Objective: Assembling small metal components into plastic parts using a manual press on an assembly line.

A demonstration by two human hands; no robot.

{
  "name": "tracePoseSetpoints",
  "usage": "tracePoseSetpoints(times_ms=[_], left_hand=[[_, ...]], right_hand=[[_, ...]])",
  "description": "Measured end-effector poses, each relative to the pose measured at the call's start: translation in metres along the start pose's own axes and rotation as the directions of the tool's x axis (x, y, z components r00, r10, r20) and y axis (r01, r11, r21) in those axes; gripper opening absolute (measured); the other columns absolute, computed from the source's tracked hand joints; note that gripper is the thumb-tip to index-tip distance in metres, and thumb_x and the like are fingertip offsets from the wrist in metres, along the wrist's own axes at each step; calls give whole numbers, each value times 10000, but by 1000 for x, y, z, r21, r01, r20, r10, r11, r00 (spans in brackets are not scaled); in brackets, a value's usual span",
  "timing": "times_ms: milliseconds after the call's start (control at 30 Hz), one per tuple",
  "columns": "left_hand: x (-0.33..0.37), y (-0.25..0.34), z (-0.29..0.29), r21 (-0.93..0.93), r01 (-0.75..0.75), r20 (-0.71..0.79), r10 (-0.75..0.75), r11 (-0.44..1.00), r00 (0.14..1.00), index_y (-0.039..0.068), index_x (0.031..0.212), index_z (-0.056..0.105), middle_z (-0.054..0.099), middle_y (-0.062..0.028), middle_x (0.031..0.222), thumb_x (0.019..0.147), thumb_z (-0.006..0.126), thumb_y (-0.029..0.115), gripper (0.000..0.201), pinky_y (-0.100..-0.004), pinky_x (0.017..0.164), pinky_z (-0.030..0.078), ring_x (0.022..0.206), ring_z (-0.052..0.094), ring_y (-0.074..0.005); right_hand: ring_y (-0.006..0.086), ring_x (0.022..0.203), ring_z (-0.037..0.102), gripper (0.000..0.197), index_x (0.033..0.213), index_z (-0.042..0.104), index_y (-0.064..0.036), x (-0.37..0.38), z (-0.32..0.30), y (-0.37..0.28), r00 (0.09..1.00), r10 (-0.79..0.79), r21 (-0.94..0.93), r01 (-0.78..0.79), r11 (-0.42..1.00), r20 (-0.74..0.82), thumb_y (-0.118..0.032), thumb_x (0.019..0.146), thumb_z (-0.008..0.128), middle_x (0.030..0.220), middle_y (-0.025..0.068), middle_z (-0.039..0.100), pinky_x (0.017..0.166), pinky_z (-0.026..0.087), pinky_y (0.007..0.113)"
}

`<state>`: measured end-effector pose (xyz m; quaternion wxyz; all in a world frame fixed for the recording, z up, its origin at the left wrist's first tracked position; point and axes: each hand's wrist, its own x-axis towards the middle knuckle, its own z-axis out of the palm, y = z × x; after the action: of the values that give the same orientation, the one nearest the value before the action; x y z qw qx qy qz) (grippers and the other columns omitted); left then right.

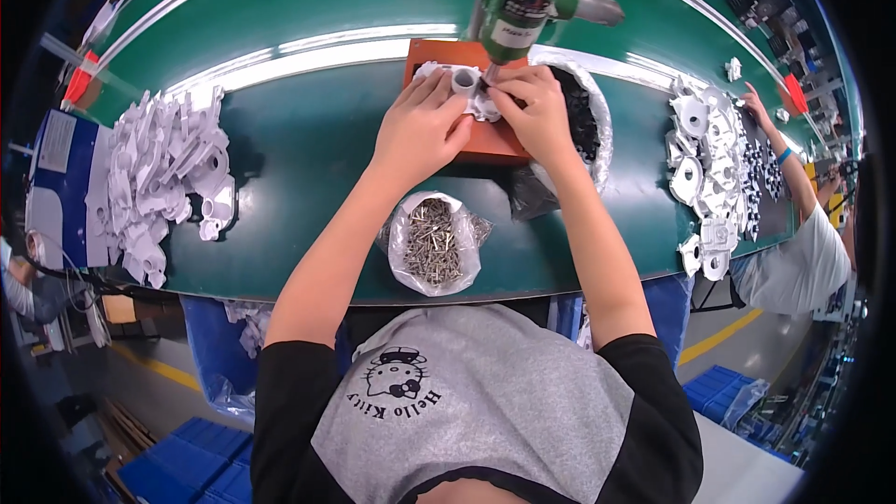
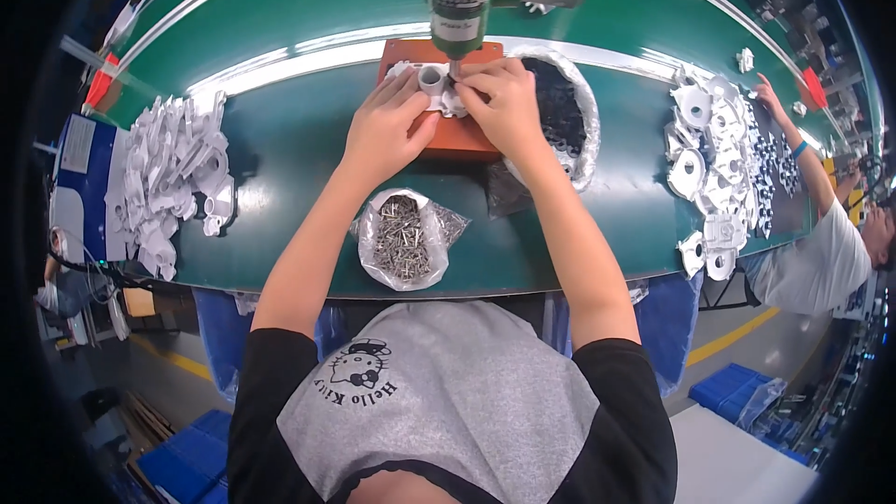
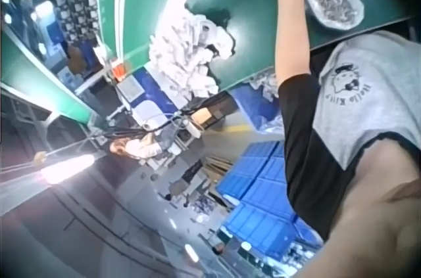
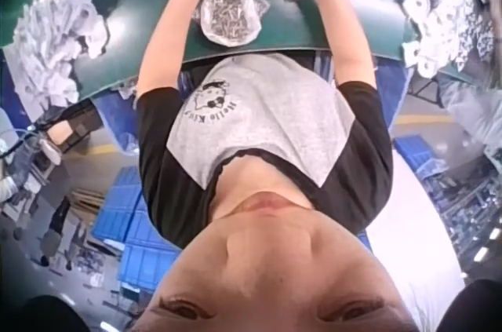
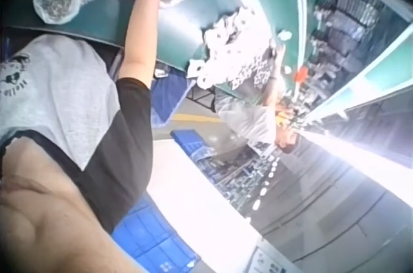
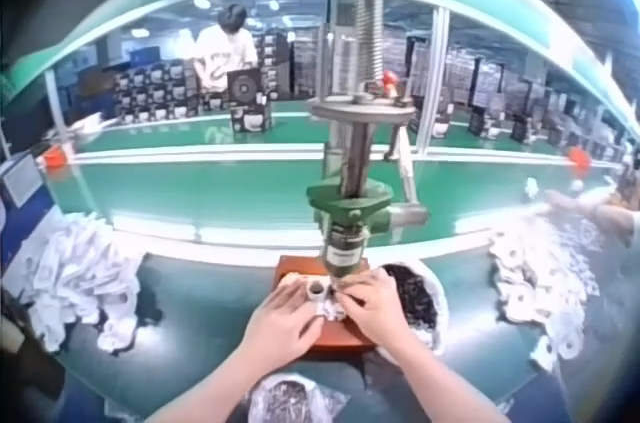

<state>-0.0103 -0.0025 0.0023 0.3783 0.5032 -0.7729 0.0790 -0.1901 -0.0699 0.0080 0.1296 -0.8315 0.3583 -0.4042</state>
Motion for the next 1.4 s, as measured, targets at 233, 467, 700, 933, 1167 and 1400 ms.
tracePoseSetpoints(times_ms=[233, 467, 700, 933, 1167, 1400], left_hand=[[-1, -3, 3, 27, -22, -14, 23, 999, 1000, 39, 1011, 626, 627, -212, 1111, 767, 635, 184, 284, -428, 1010, 416, 1098, 579, -340], [-6, -3, 2, 34, -8, -13, 9, 999, 1000, 54, 1027, 616, 625, -210, 1119, 780, 634, 203, 289, -422, 1010, 415, 1094, 584, -334], [-7, -4, 3, 29, 3, -29, -2, 1000, 1000, 57, 1015, 603, 620, -200, 1141, 786, 619, 203, 272, -420, 1005, 420, 1100, 582, -331], [-7, -5, 4, 27, 11, -22, -11, 1000, 1000, 48, 1020, 589, 617, -196, 1146, 786, 610, 207, 284, -421, 1006, 420, 1109, 578, -331], [-7, 0, 2, 13, 30, -20, -30, 999, 999, 43, 1035, 578, 623, -198, 1127, 786, 611, 202, 298, -421, 999, 428, 1098, 584, -333], [-7, -2, 3, 20, 19, -51, -18, 1000, 999, 41, 1012, 585, 624, -199, 1131, 786, 608, 204, 279, -419, 1003, 425, 1089, 586, -337]], right_hand=[[216, 910, 584, 116, 852, 717, -96, 0, -2, 0, 991, -132, -150, 132, 980, 12, -140, 756, 670, 897, 16, 688, 769, 406, 358], [245, 970, 559, 237, 1003, 684, -79, -12, -10, -18, 977, -173, -237, 199, 951, 125, -160, 783, 648, 1020, 51, 648, 844, 393, 372], [278, 939, 541, 162, 900, 626, -52, -41, -21, -62, 998, -3, -4, 4, 1000, 61, -92, 749, 667, 961, 86, 609, 863, 383, 411], [221, 784, 502, 156, 823, 666, -65, -71, -13, -99, 838, -316, 163, 271, 949, 445, -63, 671, 704, 798, 35, 524, 693, 398, 340], [201, 785, 473, 145, 799, 673, -90, -74, -12, -103, 799, -331, 7, 379, 925, 502, -97, 657, 697, 785, 20, 493, 697, 379, 325], [191, 768, 466, 145, 790, 682, -104, -73, -9, -103, 790, -356, -32, 427, 904, 500, -118, 647, 701, 764, 7, 484, 685, 367, 316]])
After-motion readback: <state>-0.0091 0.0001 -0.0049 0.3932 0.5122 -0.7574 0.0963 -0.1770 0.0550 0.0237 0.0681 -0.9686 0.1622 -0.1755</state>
